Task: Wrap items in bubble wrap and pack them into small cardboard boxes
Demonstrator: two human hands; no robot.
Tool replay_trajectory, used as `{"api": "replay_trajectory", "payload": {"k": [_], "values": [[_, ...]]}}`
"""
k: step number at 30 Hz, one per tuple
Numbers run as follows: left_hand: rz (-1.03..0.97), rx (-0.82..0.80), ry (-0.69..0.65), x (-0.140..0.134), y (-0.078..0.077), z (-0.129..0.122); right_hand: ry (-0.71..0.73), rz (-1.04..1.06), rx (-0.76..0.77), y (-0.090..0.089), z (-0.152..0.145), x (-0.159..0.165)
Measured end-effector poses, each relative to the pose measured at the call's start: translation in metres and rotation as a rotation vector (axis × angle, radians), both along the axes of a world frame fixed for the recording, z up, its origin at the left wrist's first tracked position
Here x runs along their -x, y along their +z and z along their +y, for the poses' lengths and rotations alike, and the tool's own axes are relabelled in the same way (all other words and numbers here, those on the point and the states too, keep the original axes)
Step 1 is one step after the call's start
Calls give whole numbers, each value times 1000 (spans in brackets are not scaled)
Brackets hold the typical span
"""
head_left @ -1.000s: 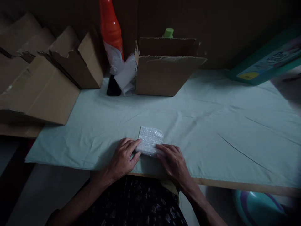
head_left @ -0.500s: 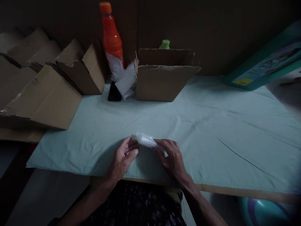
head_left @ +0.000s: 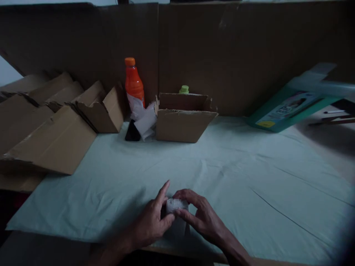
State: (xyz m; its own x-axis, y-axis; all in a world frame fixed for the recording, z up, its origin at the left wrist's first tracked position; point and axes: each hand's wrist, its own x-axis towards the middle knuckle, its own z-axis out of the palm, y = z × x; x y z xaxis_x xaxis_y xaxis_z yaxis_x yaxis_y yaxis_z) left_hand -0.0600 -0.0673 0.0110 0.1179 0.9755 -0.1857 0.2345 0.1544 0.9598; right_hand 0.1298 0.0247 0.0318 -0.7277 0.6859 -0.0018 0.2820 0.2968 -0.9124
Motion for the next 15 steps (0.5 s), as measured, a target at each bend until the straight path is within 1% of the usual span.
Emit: {"api": "replay_trajectory", "payload": {"k": [1, 2, 3, 4, 6, 7, 8, 9, 11, 13, 15], "values": [[73, -40, -36, 3, 3, 7, -25, -15, 6, 1, 2, -2], [163, -116, -59, 8, 8, 16, -51, -35, 17, 1, 3, -6], [268, -230, -56, 14, 15, 28, -76, -52, 31, 2, 5, -10], [381, -376, -21, 20, 25, 43, -100, -62, 45, 2, 7, -15], [604, -687, 101, 33, 51, 82, -146, -61, 63, 3, 11, -25], [698, -811, 172, 39, 65, 105, -171, -52, 66, 3, 12, -30], [790, -884, 228, 44, 79, 129, -200, -42, 66, 2, 13, -34], [874, -919, 270, 48, 92, 153, -225, -34, 63, 2, 14, -37], [1009, -880, 314, 56, 112, 196, -265, -12, 54, -2, 15, -43], [1070, -772, 304, 62, 119, 226, -312, 27, 51, -6, 15, -48], [1047, -678, 266, 66, 117, 239, -386, 74, 64, -10, 16, -55]]}}
